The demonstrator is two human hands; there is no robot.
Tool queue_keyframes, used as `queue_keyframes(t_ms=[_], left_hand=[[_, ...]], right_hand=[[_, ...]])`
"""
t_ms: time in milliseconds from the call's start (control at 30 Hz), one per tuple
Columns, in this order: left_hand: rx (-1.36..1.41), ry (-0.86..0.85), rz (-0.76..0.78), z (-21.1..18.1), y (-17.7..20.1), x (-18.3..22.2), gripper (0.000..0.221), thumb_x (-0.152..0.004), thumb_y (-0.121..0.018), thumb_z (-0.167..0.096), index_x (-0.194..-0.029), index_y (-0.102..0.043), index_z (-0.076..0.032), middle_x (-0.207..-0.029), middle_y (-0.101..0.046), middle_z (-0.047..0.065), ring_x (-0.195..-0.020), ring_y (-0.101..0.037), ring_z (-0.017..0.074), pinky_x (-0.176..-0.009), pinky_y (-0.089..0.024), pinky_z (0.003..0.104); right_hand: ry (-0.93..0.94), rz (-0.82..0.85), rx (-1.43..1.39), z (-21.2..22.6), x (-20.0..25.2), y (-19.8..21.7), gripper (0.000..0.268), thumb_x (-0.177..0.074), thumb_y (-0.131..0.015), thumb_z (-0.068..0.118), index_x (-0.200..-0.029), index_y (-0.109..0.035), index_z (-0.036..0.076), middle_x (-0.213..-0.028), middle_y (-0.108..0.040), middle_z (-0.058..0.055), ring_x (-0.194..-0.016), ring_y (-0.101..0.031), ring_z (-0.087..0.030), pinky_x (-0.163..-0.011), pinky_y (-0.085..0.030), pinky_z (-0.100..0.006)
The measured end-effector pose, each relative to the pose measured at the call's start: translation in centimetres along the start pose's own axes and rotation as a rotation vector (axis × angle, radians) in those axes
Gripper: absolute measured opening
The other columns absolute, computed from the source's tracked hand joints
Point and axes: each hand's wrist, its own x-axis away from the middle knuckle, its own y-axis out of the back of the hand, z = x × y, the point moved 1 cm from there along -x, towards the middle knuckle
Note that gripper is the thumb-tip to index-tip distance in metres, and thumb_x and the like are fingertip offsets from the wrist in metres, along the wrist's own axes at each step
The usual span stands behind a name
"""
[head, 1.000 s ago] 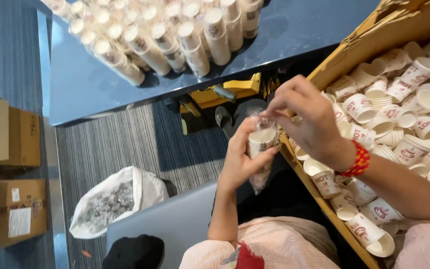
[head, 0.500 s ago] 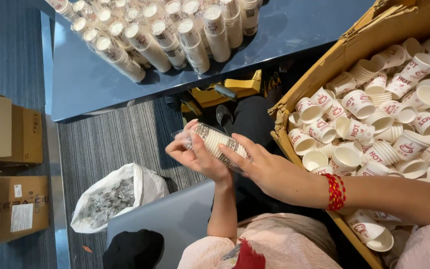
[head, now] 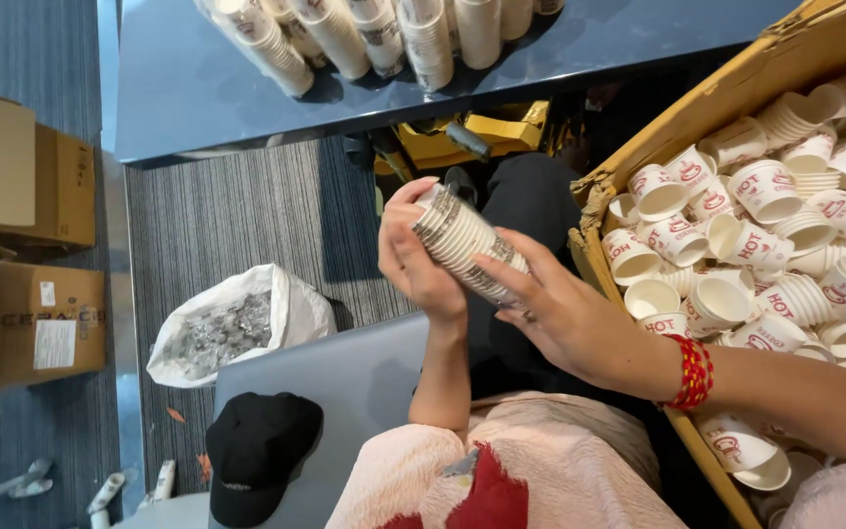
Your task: The recorder stacks paper cups and puts them into a plastic bag, then places the bag on a table.
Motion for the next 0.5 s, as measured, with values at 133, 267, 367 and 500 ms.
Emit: queue_keyframes(t_ms=[133,267,367,500], left_hand=[[0.016,0.087,0.065,-0.6,-0.2,-0.9,0.028,-0.115,-0.037,-0.028,-0.112,-0.048,-0.002,-0.120,-0.065,0.021,-0.110,-0.062,0.0272,-0.104,-0.048,0.040],[-0.170,0.010,0.388,-1.8,0.3,-2.6,0.036,-0.120,-0.044,-0.032,-0.132,-0.057,-0.001,-0.131,-0.060,0.017,-0.126,-0.057,0.0250,-0.114,-0.044,0.036],[-0.527,-0.520,0.458,-2.7,0.0,-4.9,0.067,-0.105,-0.039,-0.062,-0.140,-0.043,-0.006,-0.139,-0.038,0.022,-0.141,-0.037,0.0332,-0.127,-0.032,0.043],[-0.641,-0.703,0.871,2.9,4.1,-4.5,0.082,-0.089,-0.050,-0.074,-0.134,-0.047,-0.006,-0.134,-0.057,0.016,-0.132,-0.045,0.0390,-0.119,-0.028,0.057]], right_hand=[[0.025,-0.168,0.046,-0.1,0.0,0.4,0.069,-0.088,-0.073,0.002,-0.147,-0.039,0.012,-0.151,-0.043,-0.027,-0.131,-0.057,-0.044,-0.101,-0.054,-0.042],[0.038,-0.247,0.045,-0.1,0.3,1.0,0.054,-0.092,-0.071,0.000,-0.139,-0.048,0.011,-0.152,-0.043,-0.025,-0.135,-0.056,-0.042,-0.107,-0.049,-0.042],[0.008,-0.211,-0.026,-0.3,0.4,1.5,0.045,-0.094,-0.067,-0.002,-0.135,-0.054,0.013,-0.152,-0.047,-0.021,-0.133,-0.059,-0.038,-0.107,-0.051,-0.039],[-0.001,-0.217,-0.039,-0.5,0.2,1.7,0.043,-0.094,-0.064,-0.003,-0.133,-0.055,0.013,-0.152,-0.048,-0.020,-0.134,-0.059,-0.035,-0.107,-0.051,-0.039]])
